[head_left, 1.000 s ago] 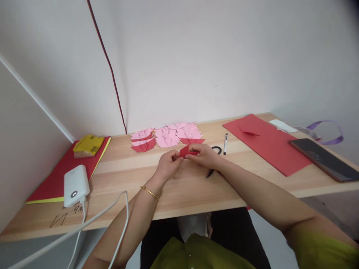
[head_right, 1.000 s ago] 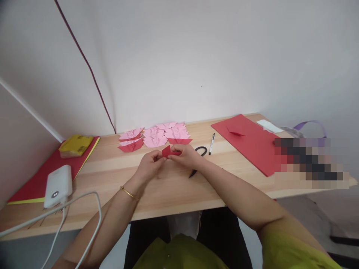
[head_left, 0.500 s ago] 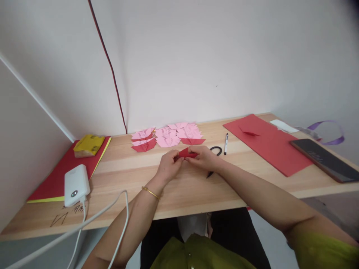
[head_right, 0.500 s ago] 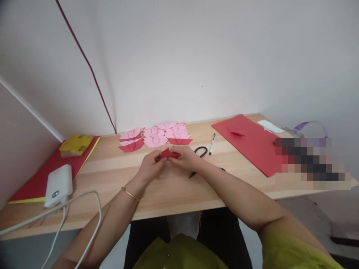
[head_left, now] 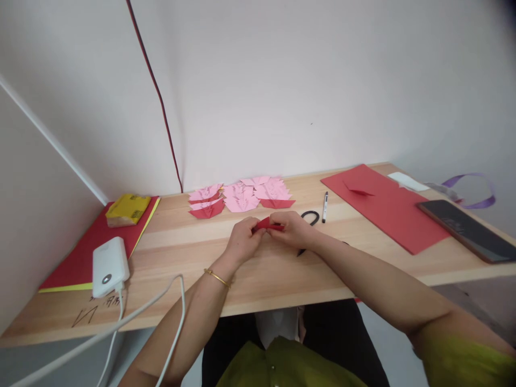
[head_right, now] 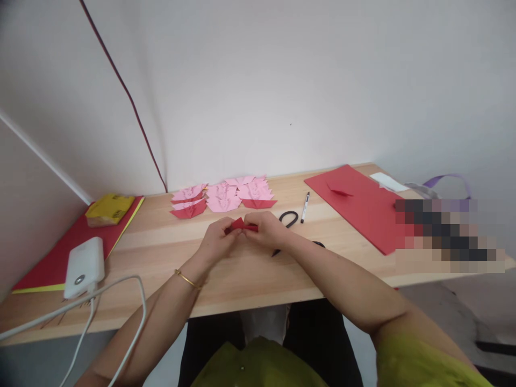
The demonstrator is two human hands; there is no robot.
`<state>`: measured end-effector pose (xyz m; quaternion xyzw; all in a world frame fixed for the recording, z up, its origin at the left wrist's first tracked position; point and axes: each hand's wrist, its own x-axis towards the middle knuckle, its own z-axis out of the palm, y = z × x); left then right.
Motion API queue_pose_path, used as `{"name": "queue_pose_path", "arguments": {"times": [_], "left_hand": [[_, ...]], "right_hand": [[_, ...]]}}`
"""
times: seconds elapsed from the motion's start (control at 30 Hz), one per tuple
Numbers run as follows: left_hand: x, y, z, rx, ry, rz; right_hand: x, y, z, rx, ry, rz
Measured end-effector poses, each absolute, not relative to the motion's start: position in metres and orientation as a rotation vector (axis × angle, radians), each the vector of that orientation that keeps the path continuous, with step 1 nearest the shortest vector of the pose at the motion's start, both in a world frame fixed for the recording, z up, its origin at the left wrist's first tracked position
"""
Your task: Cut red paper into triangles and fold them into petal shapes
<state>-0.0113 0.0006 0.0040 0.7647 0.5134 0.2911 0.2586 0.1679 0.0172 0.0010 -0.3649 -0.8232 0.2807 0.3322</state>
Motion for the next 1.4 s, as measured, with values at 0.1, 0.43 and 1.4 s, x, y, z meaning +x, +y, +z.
{"name": "queue_pose_path", "arguments": {"times": [0.1, 0.43, 1.4], "left_hand": [[-0.011, 0.000, 0.005, 2.089, 1.406, 0.779], [-0.013, 0.003, 0.002, 1.767, 1.340, 1.005], [-0.009, 0.002, 0.001, 1.560, 1.161, 0.994]], "right_hand": [[0.167, 0.017, 0.001, -0.971, -2.194, 0.643], [0.168, 0.020, 0.003, -1.060, -1.872, 1.015], [0.167, 0.017, 0.008, -0.897, -1.977, 0.783]]}}
